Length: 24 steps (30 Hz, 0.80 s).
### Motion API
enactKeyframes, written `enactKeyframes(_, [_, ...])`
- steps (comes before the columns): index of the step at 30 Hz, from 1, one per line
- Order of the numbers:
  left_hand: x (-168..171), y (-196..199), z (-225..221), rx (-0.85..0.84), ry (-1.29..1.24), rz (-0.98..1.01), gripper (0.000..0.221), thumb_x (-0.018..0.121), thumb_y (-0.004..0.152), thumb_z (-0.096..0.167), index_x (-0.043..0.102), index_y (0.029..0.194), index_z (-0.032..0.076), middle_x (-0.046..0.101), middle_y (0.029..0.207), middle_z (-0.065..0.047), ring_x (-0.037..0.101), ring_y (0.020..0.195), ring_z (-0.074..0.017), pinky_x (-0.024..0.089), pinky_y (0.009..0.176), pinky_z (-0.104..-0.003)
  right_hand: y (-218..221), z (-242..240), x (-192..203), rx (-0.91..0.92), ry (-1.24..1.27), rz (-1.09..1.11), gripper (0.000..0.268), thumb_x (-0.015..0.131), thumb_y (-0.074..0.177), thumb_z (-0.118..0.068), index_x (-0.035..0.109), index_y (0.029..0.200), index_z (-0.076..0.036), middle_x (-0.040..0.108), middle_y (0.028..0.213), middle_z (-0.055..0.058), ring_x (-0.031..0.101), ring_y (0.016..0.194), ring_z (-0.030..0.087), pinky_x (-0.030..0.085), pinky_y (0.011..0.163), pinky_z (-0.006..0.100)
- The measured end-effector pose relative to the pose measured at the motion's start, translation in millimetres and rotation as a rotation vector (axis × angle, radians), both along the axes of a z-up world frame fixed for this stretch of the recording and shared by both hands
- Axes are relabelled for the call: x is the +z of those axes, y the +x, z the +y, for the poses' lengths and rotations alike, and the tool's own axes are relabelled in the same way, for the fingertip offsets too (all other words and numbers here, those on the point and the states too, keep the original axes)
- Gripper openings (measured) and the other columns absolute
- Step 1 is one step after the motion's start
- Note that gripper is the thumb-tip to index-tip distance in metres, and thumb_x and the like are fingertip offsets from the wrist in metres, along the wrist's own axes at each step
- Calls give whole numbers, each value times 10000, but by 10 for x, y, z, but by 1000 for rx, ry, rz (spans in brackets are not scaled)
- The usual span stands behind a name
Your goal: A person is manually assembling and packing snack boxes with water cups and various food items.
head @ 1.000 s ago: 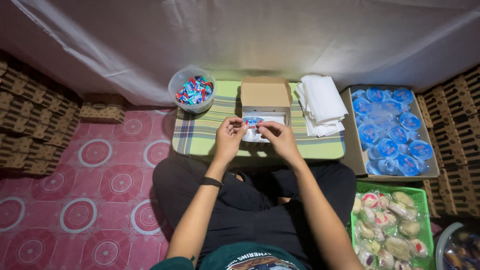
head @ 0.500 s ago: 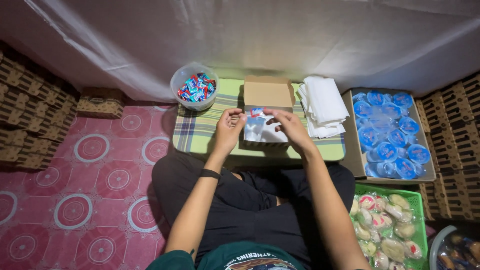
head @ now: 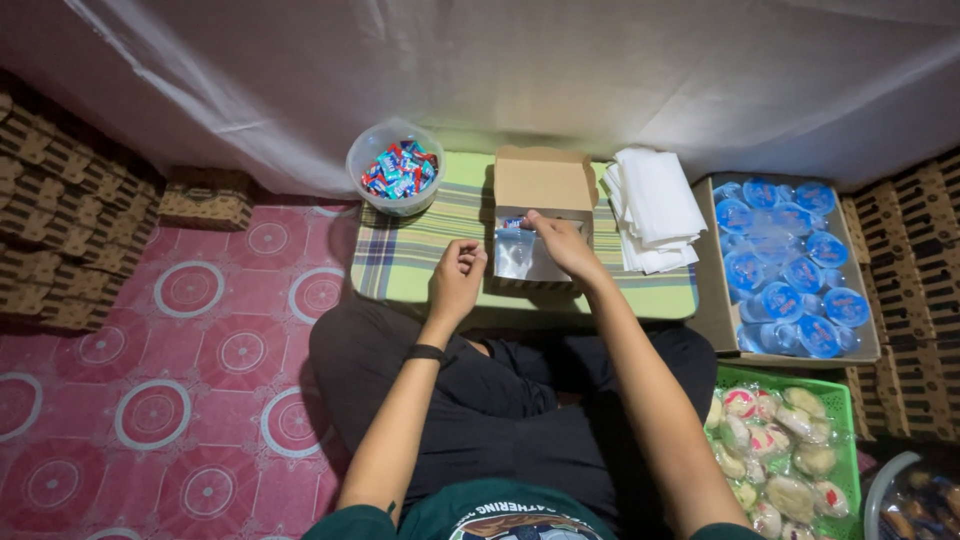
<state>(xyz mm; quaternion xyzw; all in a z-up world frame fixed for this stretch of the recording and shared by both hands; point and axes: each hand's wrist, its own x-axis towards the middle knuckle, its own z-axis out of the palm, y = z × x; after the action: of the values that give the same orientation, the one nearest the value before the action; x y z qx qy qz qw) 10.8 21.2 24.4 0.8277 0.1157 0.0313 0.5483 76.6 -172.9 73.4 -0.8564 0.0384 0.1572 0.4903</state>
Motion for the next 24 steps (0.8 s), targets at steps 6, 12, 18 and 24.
enactKeyframes(6, [-74, 18, 30, -15, -70, -31, 259, 673, 937, 259, 654, 1177, 165, 739, 1086, -48, 747, 923, -217, 562, 860, -384, 169, 49, -258, 83, -59, 52, 710, 407, 1054, -642, 718, 1289, -49, 642, 1356, 247, 519, 1379, 394, 375, 1158, 516])
enactKeyframes(12, [-60, 7, 21, -26, -39, -45, 252, 672, 945, 266, 654, 1174, 161, 738, 1071, -46, 746, 923, -214, 565, 849, -383, 239, 67, -262, 182, -151, 66, 860, 291, 1057, -681, 679, 1297, 49, 607, 1369, 320, 491, 1389, 441, 342, 1182, 548])
enactKeyframes(18, [-72, -8, 43, -53, -7, -38, 250, 667, 949, 276, 654, 1175, 170, 737, 1061, -37, 744, 921, -209, 563, 848, -385, 101, -71, -170, 173, -167, -97, 736, 325, 1084, -599, 752, 1188, -9, 687, 1216, 296, 568, 1275, 465, 398, 1108, 556])
enactKeyframes(24, [-34, -54, 56, -107, -2, -72, 237, 658, 971, 289, 676, 1177, 174, 735, 1055, -75, 740, 943, -240, 563, 858, -388, -243, -451, -44, 10, -24, -500, 318, 602, 1079, -288, 748, 1152, -15, 658, 1076, 235, 645, 1036, 403, 502, 941, 474])
